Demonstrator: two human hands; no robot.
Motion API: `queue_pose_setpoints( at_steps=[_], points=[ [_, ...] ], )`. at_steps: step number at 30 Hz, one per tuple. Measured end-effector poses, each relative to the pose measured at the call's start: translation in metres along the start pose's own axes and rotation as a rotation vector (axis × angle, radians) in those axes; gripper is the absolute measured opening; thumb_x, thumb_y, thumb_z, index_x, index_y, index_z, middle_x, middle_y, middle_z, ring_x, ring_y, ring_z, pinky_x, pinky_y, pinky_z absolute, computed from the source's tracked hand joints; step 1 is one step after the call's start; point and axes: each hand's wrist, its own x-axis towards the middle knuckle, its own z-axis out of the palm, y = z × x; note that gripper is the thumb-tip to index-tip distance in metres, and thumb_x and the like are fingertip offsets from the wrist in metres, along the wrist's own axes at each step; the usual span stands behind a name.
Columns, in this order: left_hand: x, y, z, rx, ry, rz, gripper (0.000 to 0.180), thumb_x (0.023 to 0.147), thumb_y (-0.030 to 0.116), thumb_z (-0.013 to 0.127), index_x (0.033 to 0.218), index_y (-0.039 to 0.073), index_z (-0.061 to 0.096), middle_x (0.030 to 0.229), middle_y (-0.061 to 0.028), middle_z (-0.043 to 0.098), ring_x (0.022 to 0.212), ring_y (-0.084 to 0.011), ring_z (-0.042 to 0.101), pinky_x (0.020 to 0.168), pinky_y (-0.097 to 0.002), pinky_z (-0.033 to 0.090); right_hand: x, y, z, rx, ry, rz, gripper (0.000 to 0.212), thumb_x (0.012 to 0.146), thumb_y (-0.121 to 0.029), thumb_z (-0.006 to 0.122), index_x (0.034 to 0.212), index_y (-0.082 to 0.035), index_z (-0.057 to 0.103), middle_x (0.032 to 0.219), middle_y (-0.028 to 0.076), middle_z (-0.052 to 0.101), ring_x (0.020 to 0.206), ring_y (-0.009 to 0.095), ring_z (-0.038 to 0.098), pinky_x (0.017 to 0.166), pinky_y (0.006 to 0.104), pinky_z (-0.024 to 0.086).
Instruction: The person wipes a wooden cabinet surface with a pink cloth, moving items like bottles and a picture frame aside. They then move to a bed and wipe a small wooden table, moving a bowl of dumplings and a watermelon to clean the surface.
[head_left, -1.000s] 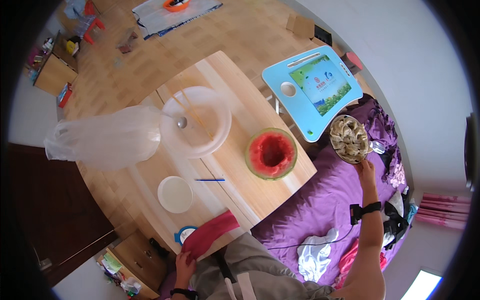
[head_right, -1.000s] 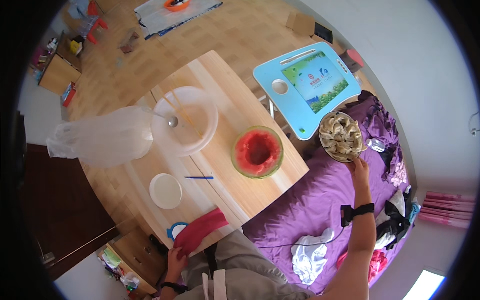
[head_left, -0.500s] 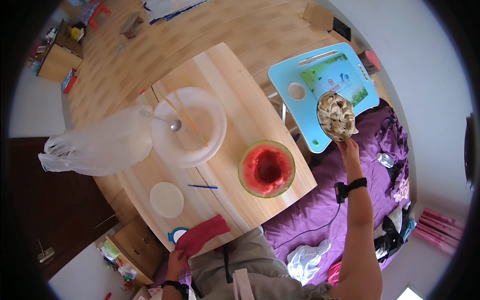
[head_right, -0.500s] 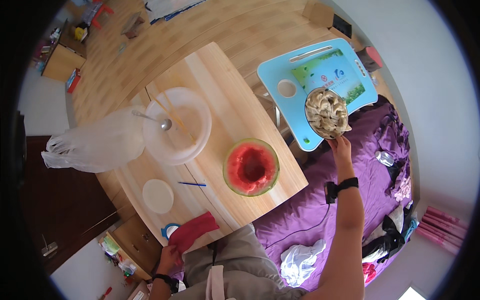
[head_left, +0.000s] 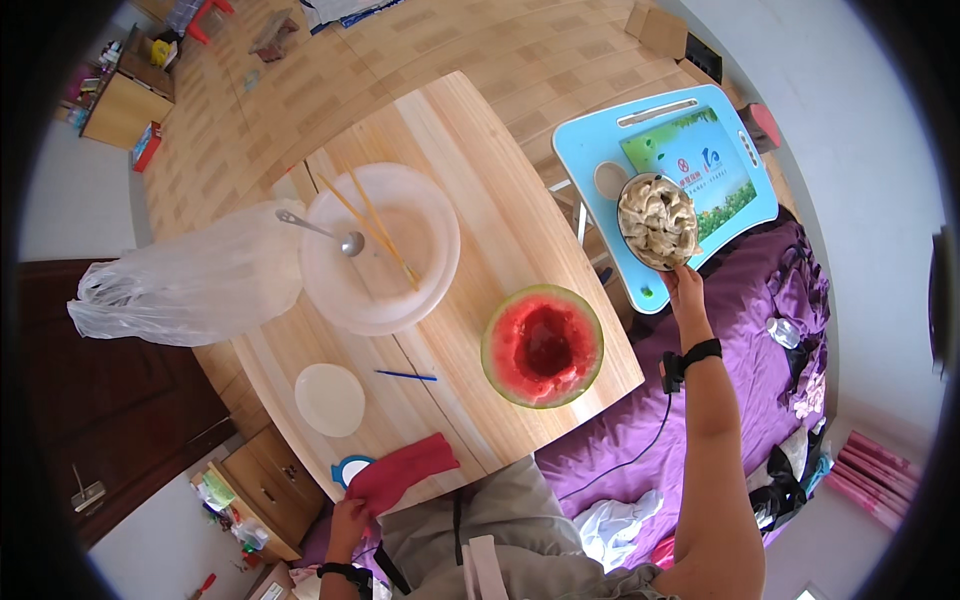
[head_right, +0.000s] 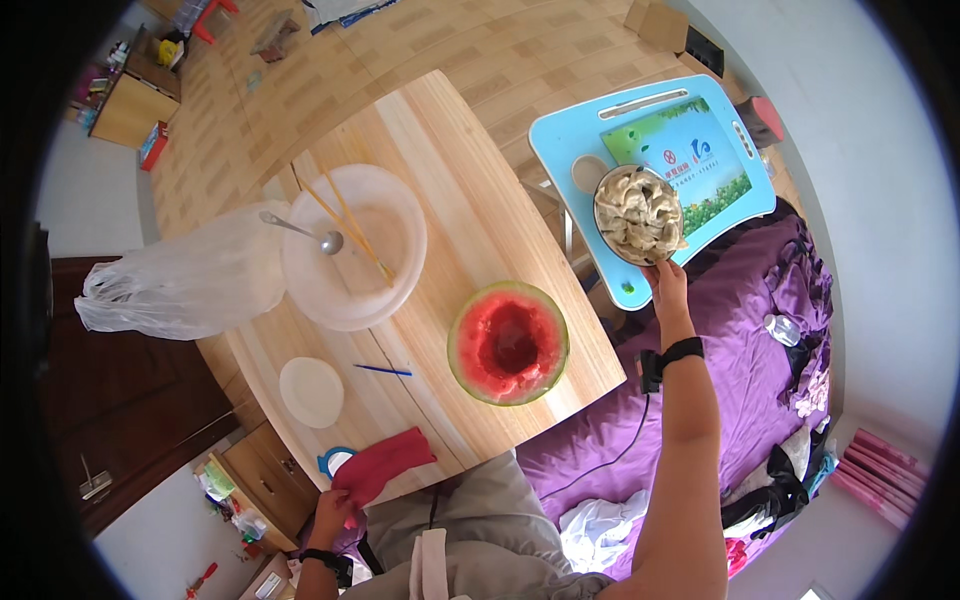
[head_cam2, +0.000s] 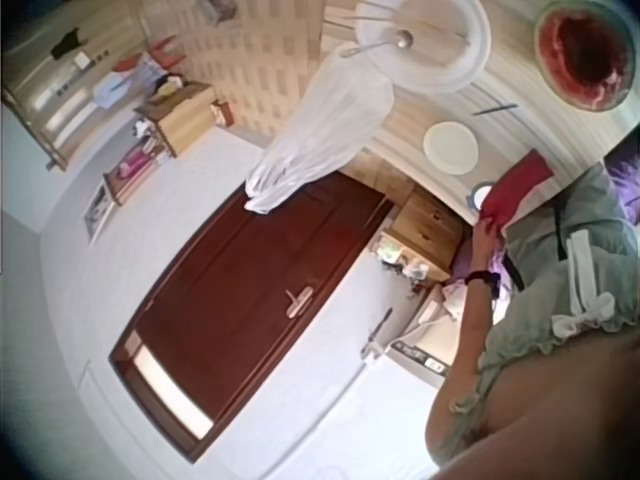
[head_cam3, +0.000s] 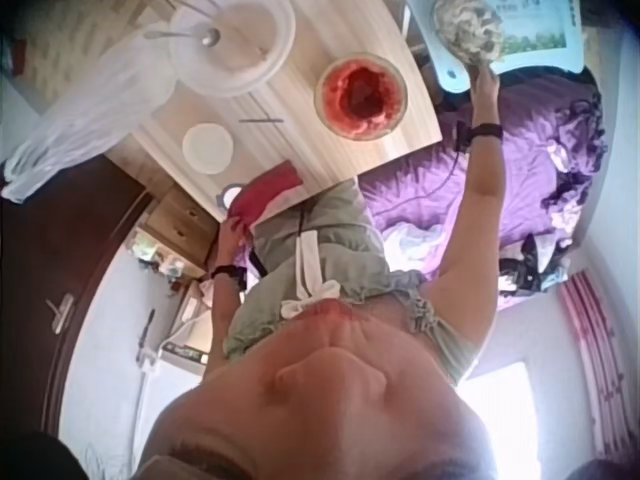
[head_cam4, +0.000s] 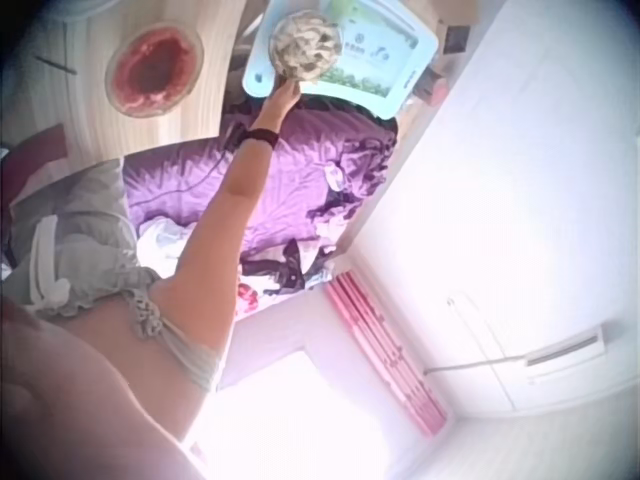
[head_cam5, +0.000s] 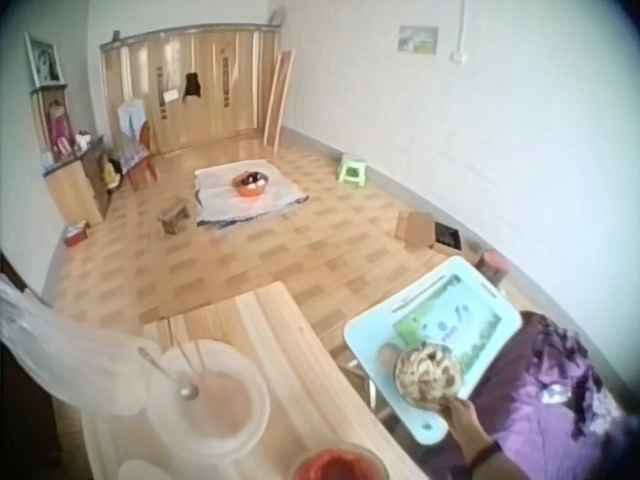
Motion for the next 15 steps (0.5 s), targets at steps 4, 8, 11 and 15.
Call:
queue_pose_setpoints(
  at_steps=[4, 8, 11, 15],
  points=[
    [0.002, 0.007, -0.005, 0.020, -0.002, 0.023, 0.027, 0.075, 0.014, 0.069, 0.099, 0.004, 0.068, 0.100, -0.0209, 0.062, 0.098, -0.0377, 0.058, 0.090, -0.0423, 0.047, 0.007, -0.007, 0.004, 0.002, 0.045, 0.018, 0.027, 0.097, -0.007, 0.047, 0.116, 0.012, 0.051, 0.111, 0.016, 0.061, 0.098, 0.024, 0.065, 0.088, 0.0304, 0.056],
    [0.001, 0.014, -0.012, -0.008, 0.034, 0.057, 0.026, 0.074, 0.014, 0.069, 0.097, 0.003, 0.067, 0.099, -0.0204, 0.062, 0.096, -0.0374, 0.059, 0.087, -0.0420, 0.048, 0.003, -0.016, 0.007, -0.028, -0.013, 0.064, 0.031, 0.098, -0.007, 0.045, 0.119, 0.014, 0.048, 0.111, 0.018, 0.061, 0.101, 0.026, 0.064, 0.090, 0.0305, 0.055],
    [-0.002, 0.019, -0.014, 0.046, 0.049, 0.123, 0.027, 0.072, 0.014, 0.071, 0.096, 0.003, 0.067, 0.099, -0.0198, 0.062, 0.095, -0.0372, 0.060, 0.085, -0.0424, 0.049, -0.007, -0.020, 0.001, -0.062, -0.053, 0.078, 0.031, 0.099, -0.008, 0.045, 0.119, 0.015, 0.048, 0.111, 0.019, 0.061, 0.101, 0.026, 0.064, 0.091, 0.0304, 0.055],
    [-0.005, 0.031, -0.022, 0.063, 0.037, 0.217, 0.031, 0.069, 0.014, 0.075, 0.097, 0.004, 0.066, 0.100, -0.0190, 0.062, 0.096, -0.0380, 0.060, 0.084, -0.0431, 0.049, -0.030, -0.025, -0.030, -0.204, -0.112, -0.010, 0.034, 0.093, -0.008, 0.055, 0.118, 0.014, 0.049, 0.107, 0.017, 0.063, 0.098, 0.024, 0.066, 0.081, 0.0269, 0.056]
  ],
)
